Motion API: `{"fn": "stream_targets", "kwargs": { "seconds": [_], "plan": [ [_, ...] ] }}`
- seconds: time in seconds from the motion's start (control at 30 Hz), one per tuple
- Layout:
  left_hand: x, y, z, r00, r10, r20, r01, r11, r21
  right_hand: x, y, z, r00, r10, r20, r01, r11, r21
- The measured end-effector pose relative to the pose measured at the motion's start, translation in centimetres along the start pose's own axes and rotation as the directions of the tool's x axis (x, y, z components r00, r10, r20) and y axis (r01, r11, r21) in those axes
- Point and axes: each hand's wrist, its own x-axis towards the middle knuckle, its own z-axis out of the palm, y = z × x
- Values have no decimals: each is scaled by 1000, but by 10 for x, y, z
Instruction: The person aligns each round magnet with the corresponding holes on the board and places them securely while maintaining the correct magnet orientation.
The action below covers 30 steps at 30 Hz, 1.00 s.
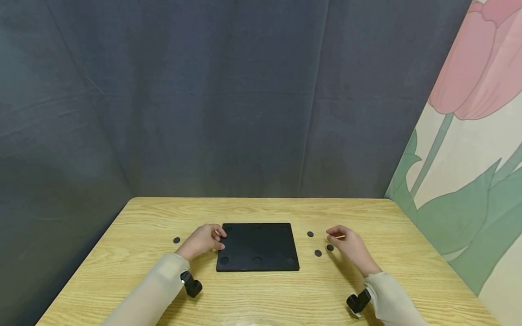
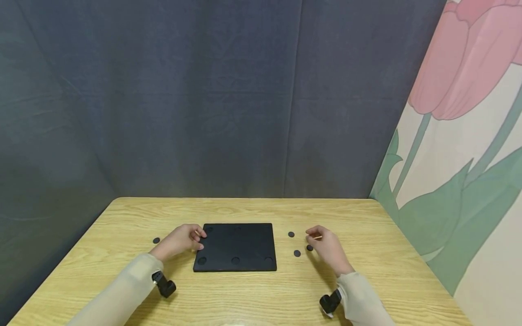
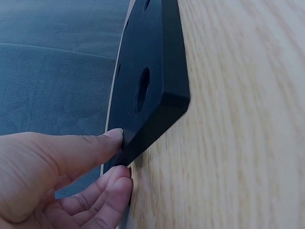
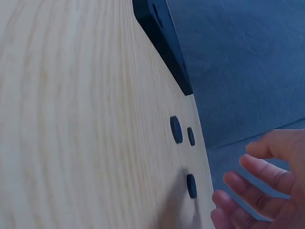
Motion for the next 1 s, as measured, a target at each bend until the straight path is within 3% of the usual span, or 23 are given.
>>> {"fn": "stream_targets", "kwargs": {
  "seconds": [1.0],
  "plan": [
    [1,1,0,1000,0,-9,0,1000,14,2,22,0,995,34,97,-36,999,17]
  ]
}}
